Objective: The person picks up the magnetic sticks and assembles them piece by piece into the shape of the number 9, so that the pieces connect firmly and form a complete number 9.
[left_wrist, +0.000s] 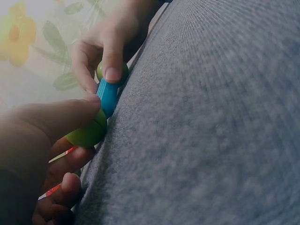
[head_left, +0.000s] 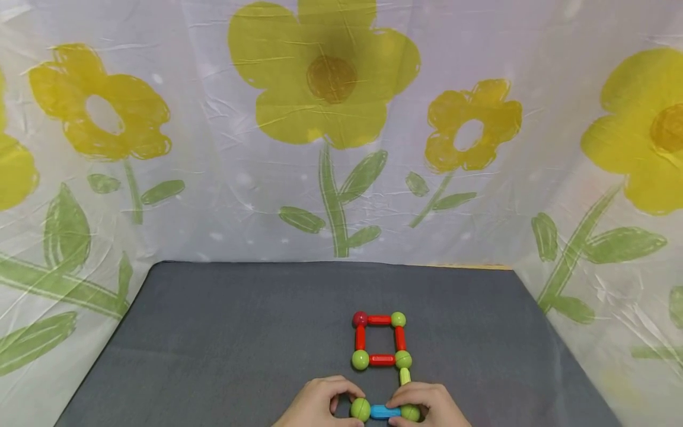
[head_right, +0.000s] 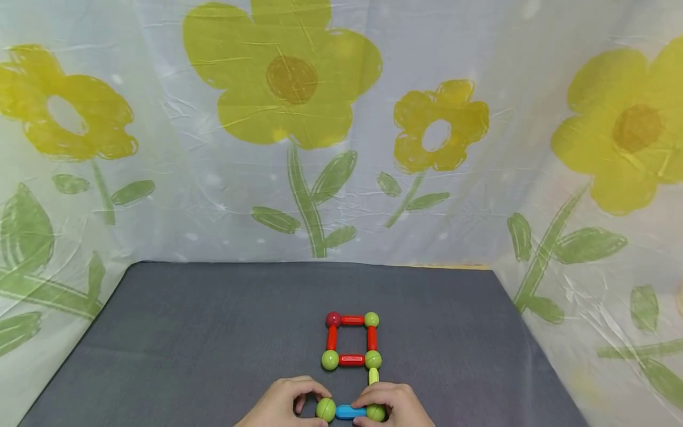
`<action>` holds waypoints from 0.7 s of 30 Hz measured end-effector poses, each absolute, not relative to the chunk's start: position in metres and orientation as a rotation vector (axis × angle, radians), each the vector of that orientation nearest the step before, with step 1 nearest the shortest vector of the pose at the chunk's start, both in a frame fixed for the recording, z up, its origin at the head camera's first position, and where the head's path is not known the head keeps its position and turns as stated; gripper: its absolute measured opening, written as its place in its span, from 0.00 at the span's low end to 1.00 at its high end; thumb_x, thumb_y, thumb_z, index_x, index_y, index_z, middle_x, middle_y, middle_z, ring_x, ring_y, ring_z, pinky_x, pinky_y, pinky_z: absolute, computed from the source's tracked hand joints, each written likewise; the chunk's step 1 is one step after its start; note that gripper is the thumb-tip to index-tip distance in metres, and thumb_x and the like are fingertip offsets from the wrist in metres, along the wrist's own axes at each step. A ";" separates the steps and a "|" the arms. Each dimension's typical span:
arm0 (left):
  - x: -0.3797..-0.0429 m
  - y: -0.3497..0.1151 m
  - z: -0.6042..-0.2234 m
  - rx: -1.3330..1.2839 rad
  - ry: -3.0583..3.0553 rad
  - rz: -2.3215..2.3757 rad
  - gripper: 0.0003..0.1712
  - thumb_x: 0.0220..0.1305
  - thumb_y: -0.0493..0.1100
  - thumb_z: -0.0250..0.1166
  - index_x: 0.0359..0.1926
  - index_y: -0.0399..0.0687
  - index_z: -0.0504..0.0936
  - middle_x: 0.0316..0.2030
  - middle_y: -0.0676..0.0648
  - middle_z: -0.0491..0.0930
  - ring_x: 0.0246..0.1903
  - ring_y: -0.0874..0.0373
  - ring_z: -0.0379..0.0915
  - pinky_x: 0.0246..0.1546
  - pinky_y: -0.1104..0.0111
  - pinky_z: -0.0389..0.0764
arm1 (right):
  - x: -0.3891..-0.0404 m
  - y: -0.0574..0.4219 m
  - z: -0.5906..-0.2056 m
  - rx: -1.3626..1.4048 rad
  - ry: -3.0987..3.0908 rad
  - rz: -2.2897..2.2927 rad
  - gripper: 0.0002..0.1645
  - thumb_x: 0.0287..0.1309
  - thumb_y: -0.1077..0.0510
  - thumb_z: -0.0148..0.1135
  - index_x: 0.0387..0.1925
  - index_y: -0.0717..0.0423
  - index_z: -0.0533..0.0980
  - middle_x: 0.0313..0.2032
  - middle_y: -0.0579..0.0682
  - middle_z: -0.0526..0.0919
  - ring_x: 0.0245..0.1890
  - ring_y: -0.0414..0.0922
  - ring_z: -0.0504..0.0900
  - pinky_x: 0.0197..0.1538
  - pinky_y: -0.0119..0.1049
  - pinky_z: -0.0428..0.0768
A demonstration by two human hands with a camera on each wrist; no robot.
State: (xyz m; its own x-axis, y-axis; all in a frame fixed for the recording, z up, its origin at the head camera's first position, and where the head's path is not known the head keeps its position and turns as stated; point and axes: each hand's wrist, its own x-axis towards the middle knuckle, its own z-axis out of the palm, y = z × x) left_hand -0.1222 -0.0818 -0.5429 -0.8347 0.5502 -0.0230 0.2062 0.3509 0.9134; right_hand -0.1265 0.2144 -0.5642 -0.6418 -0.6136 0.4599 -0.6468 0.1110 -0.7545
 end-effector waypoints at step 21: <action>-0.123 -0.081 -0.545 0.706 2.346 1.427 0.17 0.60 0.54 0.80 0.50 0.62 0.91 0.35 0.67 0.79 0.23 0.73 0.64 0.26 0.77 0.69 | -0.120 0.213 -0.548 0.597 -2.498 1.534 0.10 0.63 0.60 0.76 0.45 0.46 0.88 0.37 0.40 0.87 0.16 0.26 0.60 0.16 0.29 0.66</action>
State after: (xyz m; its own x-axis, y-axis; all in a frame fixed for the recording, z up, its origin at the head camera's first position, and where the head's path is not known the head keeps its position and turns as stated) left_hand -0.1230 -0.0815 -0.5452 -0.8321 0.5545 -0.0052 0.2505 0.3841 0.8887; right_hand -0.1203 0.2128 -0.5478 -0.9097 -0.2547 0.3281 -0.4079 0.3982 -0.8216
